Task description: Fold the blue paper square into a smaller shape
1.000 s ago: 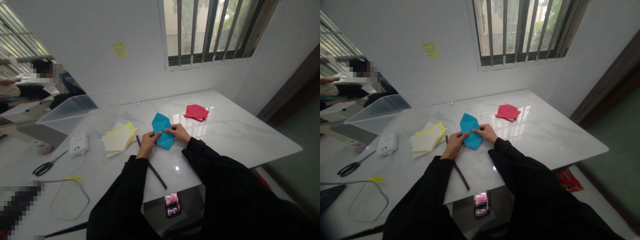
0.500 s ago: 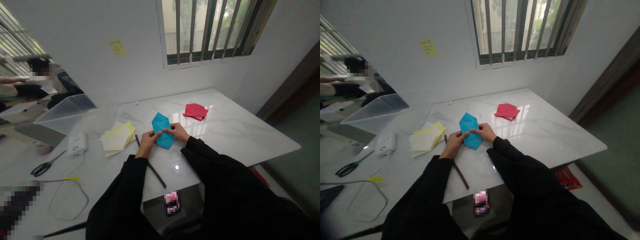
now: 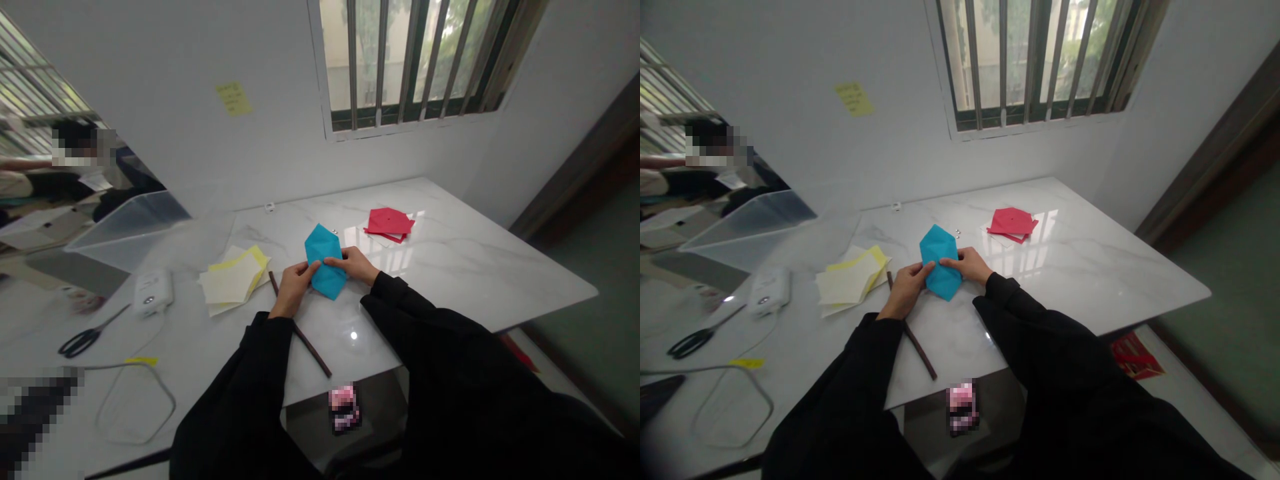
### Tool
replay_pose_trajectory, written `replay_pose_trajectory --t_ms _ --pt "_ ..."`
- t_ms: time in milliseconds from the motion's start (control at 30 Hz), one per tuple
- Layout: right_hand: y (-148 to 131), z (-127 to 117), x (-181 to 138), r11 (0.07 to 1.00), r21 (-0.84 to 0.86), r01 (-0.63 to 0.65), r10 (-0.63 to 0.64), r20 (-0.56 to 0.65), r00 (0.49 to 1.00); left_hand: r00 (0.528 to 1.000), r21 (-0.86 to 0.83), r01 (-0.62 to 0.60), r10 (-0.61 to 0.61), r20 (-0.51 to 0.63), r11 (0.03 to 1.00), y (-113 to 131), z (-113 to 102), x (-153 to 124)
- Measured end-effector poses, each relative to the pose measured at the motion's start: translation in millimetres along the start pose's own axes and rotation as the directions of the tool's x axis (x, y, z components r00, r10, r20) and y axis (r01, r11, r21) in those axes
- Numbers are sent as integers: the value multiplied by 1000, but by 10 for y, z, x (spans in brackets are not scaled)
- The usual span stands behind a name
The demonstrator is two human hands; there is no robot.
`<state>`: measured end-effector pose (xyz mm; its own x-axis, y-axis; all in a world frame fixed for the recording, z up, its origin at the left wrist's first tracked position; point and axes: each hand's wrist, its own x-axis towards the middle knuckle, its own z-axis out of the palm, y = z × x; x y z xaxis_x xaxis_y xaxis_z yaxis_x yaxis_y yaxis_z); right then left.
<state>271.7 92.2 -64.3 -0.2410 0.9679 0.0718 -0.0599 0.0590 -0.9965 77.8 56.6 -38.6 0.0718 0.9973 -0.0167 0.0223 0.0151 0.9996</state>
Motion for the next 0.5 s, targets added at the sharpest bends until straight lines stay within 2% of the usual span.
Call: replay_pose_trajectory --t_ms 100,200,333,400,500 --pt "-26 -12 8 991 127 -34 46 -94 994 998 -33 -55 54 -32 998 9 -23 24" --pt "-35 -34 35 972 226 -61 105 -187 977 979 102 -201 204 -26 974 61 -45 -12" --pt "-14 -52 68 938 340 -70 146 -205 968 906 320 -423 394 154 848 119 -43 -102" --pt "-3 -44 69 931 358 -73 148 -186 971 875 375 -484 433 218 790 121 -35 -123" --pt "-8 -17 48 934 348 -75 139 -161 977 838 413 -545 483 254 729 99 -27 -114"
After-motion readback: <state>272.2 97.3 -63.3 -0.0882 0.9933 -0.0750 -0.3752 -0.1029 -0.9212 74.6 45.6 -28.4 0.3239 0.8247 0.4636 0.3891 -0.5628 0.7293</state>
